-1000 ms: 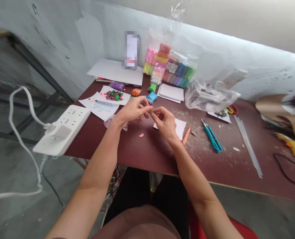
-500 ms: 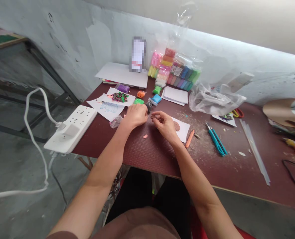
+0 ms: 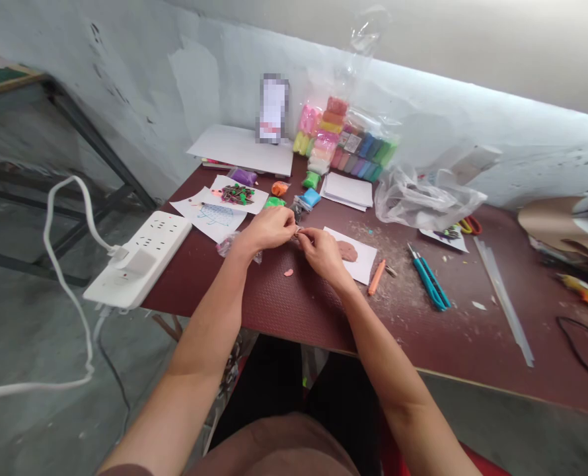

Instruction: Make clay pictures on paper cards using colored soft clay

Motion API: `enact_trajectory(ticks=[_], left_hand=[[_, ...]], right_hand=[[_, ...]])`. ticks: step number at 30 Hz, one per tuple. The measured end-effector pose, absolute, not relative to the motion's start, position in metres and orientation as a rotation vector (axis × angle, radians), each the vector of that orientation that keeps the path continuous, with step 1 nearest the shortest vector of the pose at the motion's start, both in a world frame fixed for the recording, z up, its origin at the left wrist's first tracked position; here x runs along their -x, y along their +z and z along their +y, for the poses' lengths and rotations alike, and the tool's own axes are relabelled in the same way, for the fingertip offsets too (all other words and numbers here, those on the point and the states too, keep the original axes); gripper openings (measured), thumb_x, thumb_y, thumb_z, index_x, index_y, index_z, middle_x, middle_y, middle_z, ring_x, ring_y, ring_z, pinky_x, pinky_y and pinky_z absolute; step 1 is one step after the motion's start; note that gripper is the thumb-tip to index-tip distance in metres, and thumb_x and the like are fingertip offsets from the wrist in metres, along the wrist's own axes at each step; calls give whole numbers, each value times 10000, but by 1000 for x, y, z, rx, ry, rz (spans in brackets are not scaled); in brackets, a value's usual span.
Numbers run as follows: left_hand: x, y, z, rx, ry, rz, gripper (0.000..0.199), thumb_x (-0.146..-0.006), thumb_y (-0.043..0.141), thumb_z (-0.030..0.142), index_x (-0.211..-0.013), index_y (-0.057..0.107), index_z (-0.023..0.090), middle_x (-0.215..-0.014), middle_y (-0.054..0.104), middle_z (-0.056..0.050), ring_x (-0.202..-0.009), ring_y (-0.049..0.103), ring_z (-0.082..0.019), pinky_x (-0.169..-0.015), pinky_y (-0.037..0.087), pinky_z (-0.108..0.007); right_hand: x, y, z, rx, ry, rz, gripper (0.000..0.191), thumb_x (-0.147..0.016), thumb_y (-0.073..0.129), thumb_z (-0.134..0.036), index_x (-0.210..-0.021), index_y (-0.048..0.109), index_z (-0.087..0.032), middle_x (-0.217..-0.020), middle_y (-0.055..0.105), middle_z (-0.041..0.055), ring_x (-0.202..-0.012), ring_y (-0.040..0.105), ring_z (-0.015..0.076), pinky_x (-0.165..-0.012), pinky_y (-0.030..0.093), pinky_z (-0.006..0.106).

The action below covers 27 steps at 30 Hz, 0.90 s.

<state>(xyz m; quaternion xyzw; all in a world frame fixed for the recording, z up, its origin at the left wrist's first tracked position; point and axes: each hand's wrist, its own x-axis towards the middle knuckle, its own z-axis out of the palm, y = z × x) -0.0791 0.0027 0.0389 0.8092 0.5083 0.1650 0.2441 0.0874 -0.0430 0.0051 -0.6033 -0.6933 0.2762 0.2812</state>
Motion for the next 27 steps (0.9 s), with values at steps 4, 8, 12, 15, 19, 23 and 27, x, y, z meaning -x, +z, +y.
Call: enact_trajectory(ticks=[4,8,12,15,19,23,27], left_hand=[[73,39,0,-2261,412,1344,162,-843,564,205,-721,669,199,-738,699,-54,-681,570,-191,-623,355,-298],[71,34,1,-2275,442,1360,181,-865,548,229,-726,659,199,-752,701,-62,-688,567,-191,-623,348,-298],[75,39,1,-2207,450,1314,176,-850,551,235,-723,663,190,-727,694,-54,-658,563,-180,-631,371,-293],[79,48,-1,-2133,488,1262,169,-822,568,253,-698,662,186,-687,665,-39,-654,562,-177,-635,389,-287],[78,53,-4,-2061,504,1162,150,-777,582,261,-661,639,185,-647,630,-20,-637,540,-160,-610,379,-274],[74,49,-3,-2059,515,1148,133,-758,583,240,-642,626,191,-631,632,-17,-622,542,-155,-596,381,-267],[74,44,1,-2093,546,1253,148,-779,602,240,-647,645,192,-632,657,-32,-621,557,-166,-573,363,-270]], right_hand=[[-86,11,-44,1717,612,-1913,234,-970,589,-251,-875,796,-197,-890,806,103,-781,677,229,-790,463,329],[-90,12,-44,1562,776,-1907,252,-914,524,-141,-925,774,-172,-909,796,70,-803,668,203,-760,459,292],[-96,13,-46,1507,821,-1881,284,-954,501,-178,-885,776,-174,-810,761,40,-738,632,180,-728,443,281],[-98,16,-49,1567,752,-1842,238,-981,609,-311,-931,814,-201,-784,766,38,-745,655,193,-732,453,295],[-97,20,-53,1733,547,-1824,171,-962,692,-337,-921,834,-252,-855,802,59,-835,716,238,-781,481,332],[-96,24,-54,1854,441,-1831,141,-955,716,-320,-904,831,-256,-912,815,85,-892,739,277,-800,489,358],[-95,23,-55,1740,482,-1961,209,-999,617,-230,-1053,818,-253,-995,819,87,-934,741,269,-841,498,354]])
